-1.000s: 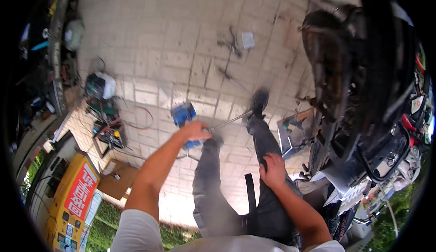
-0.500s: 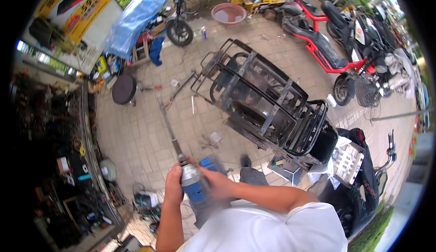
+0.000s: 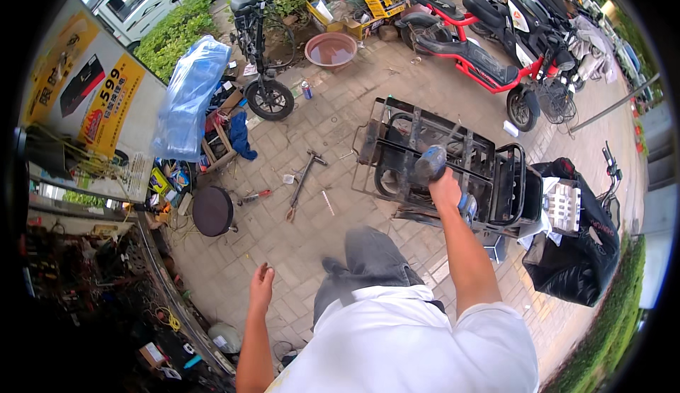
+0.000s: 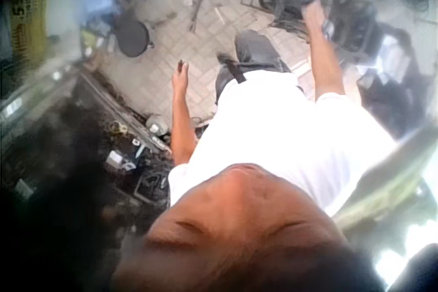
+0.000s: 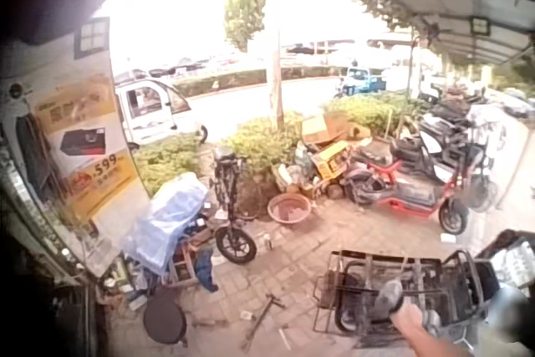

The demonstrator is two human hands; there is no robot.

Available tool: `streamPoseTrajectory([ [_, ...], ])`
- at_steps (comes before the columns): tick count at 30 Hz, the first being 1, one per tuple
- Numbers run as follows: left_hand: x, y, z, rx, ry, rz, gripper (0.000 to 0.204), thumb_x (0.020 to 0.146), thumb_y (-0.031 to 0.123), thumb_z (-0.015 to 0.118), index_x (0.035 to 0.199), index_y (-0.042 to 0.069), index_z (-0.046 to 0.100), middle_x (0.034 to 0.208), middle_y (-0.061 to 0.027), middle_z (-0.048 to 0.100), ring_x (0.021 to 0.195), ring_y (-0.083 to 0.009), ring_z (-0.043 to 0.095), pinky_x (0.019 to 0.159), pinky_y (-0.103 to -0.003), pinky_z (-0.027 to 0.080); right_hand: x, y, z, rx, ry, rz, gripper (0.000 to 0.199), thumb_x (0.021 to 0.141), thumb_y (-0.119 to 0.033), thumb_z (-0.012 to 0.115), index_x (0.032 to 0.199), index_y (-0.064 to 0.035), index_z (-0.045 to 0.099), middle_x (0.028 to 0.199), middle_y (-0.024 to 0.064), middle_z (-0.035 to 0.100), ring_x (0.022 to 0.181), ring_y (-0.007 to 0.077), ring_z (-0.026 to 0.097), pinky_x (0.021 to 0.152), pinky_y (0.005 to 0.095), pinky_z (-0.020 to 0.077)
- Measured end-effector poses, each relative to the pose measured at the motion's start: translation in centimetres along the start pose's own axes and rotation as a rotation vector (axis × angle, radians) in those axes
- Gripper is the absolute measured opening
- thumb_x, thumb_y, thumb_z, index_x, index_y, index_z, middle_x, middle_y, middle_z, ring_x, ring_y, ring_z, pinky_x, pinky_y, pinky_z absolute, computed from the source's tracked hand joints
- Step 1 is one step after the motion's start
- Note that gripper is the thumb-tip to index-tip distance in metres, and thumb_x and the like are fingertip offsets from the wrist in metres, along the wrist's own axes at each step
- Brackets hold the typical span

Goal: The person assembles a vehicle frame by attaching a black plastic cover and a metal handlebar. They use a cordless drill to secure the components with screws and fasteners.

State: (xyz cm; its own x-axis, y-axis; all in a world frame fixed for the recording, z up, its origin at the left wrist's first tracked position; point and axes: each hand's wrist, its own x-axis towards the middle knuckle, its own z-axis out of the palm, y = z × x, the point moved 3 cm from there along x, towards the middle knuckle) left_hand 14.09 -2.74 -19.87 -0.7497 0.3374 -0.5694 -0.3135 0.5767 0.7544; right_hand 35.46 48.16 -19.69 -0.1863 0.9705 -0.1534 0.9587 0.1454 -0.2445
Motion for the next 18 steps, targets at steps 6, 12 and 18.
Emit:
streamPoseTrajectory([
  [6,13.9,-3.6,-7.1,0.163,0.005,-0.072,0.047,0.092,0.026,0.057,0.127,-0.006,0.052,0.123,-0.0227,0.058,0.118,-0.0274,0.055,0.098,-0.035,0.042,2.5,-4.7,5.5,0.042,-0.060,0.259,0.062,0.075,-0.047,0.066,0.119,-0.0073,0.049,0.104,0.0239,0.065,0.099,0.0418,0.062,0.086,0.0495,0.0487],
  [12,19.7,-3.2,-14.8,0.258,0.055,-0.431,0.036,0.090,0.026,0.059,0.113,-0.001,0.060,0.090,-0.0092,0.064,0.085,-0.0185,0.059,0.077,-0.032,0.048,5.4,-5.0,8.3,0.295,0.035,0.096,0.067,0.078,-0.036,0.067,0.127,-0.0008,0.040,0.117,0.0264,0.057,0.110,0.0408,0.055,0.090,0.0485,0.0450],
  [18,27.4,11.5,-12.8,0.606,-0.272,-0.434,0.019,0.090,0.023,0.059,0.092,0.004,0.061,0.077,-0.0034,0.059,0.067,-0.0124,0.053,0.058,-0.029,0.043,5.9,-5.8,8.1,0.223,-0.067,0.309,0.071,0.075,-0.026,0.068,0.132,0.0020,0.036,0.113,0.0280,0.056,0.109,0.0429,0.053,0.089,0.0487,0.0457],
])
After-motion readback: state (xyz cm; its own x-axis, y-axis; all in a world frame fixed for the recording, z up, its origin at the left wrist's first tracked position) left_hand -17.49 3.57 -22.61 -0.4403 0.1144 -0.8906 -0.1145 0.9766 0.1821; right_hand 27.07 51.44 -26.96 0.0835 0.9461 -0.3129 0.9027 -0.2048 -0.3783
